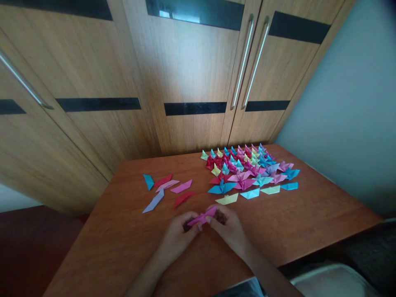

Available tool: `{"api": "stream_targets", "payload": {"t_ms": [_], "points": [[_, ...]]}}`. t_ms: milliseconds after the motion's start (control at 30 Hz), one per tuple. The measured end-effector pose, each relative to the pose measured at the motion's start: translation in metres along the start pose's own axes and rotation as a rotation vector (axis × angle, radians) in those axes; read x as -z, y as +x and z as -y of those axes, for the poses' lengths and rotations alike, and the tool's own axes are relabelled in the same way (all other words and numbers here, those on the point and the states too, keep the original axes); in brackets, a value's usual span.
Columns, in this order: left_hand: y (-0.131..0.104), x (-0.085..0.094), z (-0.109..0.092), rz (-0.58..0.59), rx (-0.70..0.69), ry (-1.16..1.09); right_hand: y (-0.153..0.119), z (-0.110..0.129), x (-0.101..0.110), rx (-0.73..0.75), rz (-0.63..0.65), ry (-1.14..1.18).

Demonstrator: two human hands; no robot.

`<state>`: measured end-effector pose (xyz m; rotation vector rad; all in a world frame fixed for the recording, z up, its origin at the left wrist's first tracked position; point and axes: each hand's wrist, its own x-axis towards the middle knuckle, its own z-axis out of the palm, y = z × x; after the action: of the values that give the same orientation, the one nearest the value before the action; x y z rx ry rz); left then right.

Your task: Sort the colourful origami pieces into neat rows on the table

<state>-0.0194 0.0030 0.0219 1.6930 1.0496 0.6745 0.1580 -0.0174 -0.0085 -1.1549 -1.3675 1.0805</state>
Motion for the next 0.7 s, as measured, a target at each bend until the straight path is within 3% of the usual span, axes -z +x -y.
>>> {"api": "stream_targets", "payload": {"t_ms": [267, 433, 567, 700], "points": [[-0.004, -0.001, 0.005, -0.035, 0.015, 0.054, -0.002, 0.005, 0.001, -0.050, 0.036, 0.018], [-0.005, 0.000, 0.003, -0.034, 0.005, 0.041, -0.003, 0.007, -0.001, -0.006, 0.014, 0.015], [-0.007, 0.006, 0.001, -0.045, 0.022, 0.021, -0.004, 0.006, 0.011, -0.036, -0.164, -0.009], [-0.010, 0.016, 0.006, -0.129, 0.063, 0.035, -0.011, 0.005, 0.057, -0.073, -0.421, -0.047]]}}
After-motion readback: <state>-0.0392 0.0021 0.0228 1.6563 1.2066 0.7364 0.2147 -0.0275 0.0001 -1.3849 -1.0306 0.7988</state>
